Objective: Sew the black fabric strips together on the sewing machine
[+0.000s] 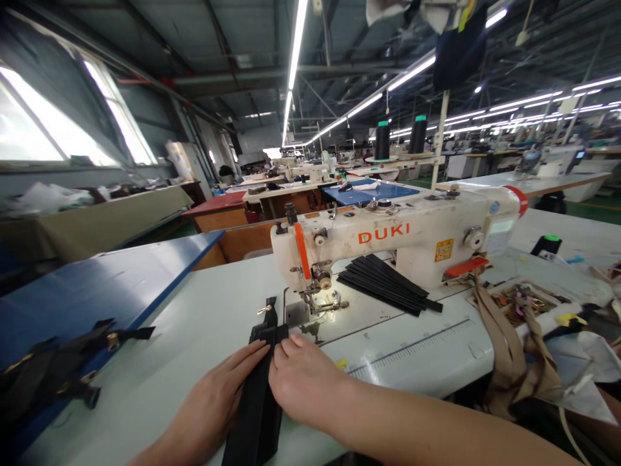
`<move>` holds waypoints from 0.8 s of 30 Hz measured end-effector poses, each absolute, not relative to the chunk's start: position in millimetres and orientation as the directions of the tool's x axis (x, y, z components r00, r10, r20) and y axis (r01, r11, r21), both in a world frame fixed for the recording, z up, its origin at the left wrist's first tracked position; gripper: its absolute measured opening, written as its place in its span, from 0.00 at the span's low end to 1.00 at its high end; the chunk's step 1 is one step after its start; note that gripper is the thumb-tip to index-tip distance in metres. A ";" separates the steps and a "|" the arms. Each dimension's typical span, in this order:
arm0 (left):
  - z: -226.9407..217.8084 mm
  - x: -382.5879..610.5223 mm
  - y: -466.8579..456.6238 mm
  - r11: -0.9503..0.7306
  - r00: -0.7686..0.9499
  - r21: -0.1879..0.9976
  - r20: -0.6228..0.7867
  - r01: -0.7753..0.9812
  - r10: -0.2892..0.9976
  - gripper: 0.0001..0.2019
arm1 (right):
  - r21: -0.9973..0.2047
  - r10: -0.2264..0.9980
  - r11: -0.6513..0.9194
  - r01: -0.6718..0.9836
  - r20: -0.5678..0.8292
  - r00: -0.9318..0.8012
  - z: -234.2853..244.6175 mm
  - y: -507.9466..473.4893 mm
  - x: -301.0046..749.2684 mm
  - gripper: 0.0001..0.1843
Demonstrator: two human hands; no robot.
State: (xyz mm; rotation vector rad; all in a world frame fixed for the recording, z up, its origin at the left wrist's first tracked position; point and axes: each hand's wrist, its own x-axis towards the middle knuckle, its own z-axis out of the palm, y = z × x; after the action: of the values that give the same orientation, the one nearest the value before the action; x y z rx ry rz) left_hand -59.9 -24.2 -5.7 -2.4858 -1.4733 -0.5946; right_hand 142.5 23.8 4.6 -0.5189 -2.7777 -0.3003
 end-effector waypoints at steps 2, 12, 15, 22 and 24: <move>-11.5 -62.4 -23.0 -0.501 0.425 0.053 0.457 0.864 0.781 0.26 | 0.210 0.322 0.887 0.411 0.357 -0.877 5.3 25.0 138.4 0.16; -5.7 -20.9 -13.7 -0.525 0.466 0.050 0.394 0.850 0.792 0.27 | 0.191 0.369 0.877 0.441 0.319 -0.873 4.7 24.6 178.0 0.17; 4.4 -11.2 -10.6 -0.544 0.509 0.009 0.341 0.839 0.790 0.25 | 0.073 0.427 0.885 0.460 0.268 -0.863 2.1 22.6 186.5 0.21; 8.7 -3.3 0.2 -0.515 0.518 -0.088 0.274 0.852 0.810 0.25 | -0.223 0.450 0.889 0.401 0.257 -0.855 12.8 15.2 198.1 0.29; 8.2 -3.0 2.4 -0.518 0.525 -0.104 0.284 0.849 0.803 0.25 | -0.241 0.437 0.893 0.379 0.272 -0.857 10.0 16.6 198.2 0.27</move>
State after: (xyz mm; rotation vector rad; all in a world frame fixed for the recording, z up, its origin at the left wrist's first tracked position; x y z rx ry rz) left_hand -3.0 2.4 8.2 -2.5360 -1.3977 -0.2942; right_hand 198.2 16.6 10.0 -0.6074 -2.7382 0.2561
